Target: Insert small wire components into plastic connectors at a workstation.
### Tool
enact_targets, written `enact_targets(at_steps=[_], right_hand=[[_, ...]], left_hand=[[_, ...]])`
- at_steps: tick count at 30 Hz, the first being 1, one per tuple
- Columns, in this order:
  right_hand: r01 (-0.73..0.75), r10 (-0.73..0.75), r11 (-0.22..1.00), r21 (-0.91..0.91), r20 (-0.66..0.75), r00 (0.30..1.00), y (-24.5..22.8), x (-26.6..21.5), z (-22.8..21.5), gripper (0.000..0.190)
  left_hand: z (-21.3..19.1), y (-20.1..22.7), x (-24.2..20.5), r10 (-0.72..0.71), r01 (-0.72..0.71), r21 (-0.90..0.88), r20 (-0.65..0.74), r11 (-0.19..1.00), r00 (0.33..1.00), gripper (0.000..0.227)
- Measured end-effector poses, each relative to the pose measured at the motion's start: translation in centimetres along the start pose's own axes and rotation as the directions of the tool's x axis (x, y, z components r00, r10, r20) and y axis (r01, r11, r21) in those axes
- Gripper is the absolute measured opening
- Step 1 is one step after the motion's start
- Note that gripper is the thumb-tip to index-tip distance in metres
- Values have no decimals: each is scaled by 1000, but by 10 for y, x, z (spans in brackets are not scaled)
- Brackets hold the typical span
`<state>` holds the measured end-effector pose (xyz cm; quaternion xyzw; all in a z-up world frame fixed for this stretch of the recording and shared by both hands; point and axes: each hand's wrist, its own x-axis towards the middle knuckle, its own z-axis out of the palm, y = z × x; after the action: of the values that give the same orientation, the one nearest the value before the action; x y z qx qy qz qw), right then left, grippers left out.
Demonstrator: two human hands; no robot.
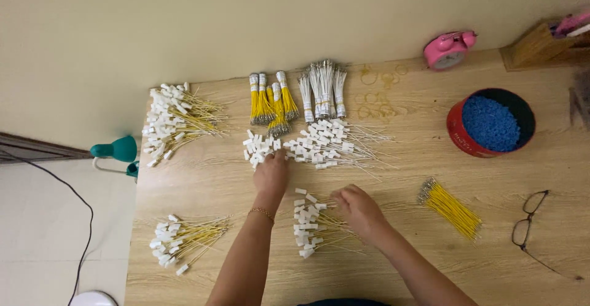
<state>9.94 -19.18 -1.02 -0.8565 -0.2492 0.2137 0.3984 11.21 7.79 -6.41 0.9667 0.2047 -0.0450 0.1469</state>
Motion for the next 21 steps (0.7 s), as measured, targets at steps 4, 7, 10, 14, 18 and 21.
enact_targets(at_steps=[4, 7, 10, 14, 18, 21], right_hand=[[-160, 164, 967, 196, -6, 986, -30, 1, -33, 27], [-162, 170, 956, 244, -12, 985, -48, 2, -48, 34], [-281, 280, 945, 166, 27, 960, -61, 0, -58, 33], [-165, 178, 928, 333, -10, 984, -76, -9, -65, 27], [-97, 153, 885, 456, -87, 984, -97, -16, -68, 19], [-80, 125, 937, 340, -113, 986, -126, -27, -81, 15]], left_hand=[[-3, 2, 4, -36, 36, -2, 27, 999, 999, 26], [-17, 3, -5, -73, 73, -41, 6, 996, 997, 23], [-30, -1, -23, -15, 6, -121, -68, 993, 998, 20], [-83, 13, -64, 57, -129, -373, -199, 919, 978, 21], [-146, 47, -108, 9, -47, -666, -60, 745, 998, 20], [-160, 70, -133, 107, -134, -779, -86, 613, 990, 16]])
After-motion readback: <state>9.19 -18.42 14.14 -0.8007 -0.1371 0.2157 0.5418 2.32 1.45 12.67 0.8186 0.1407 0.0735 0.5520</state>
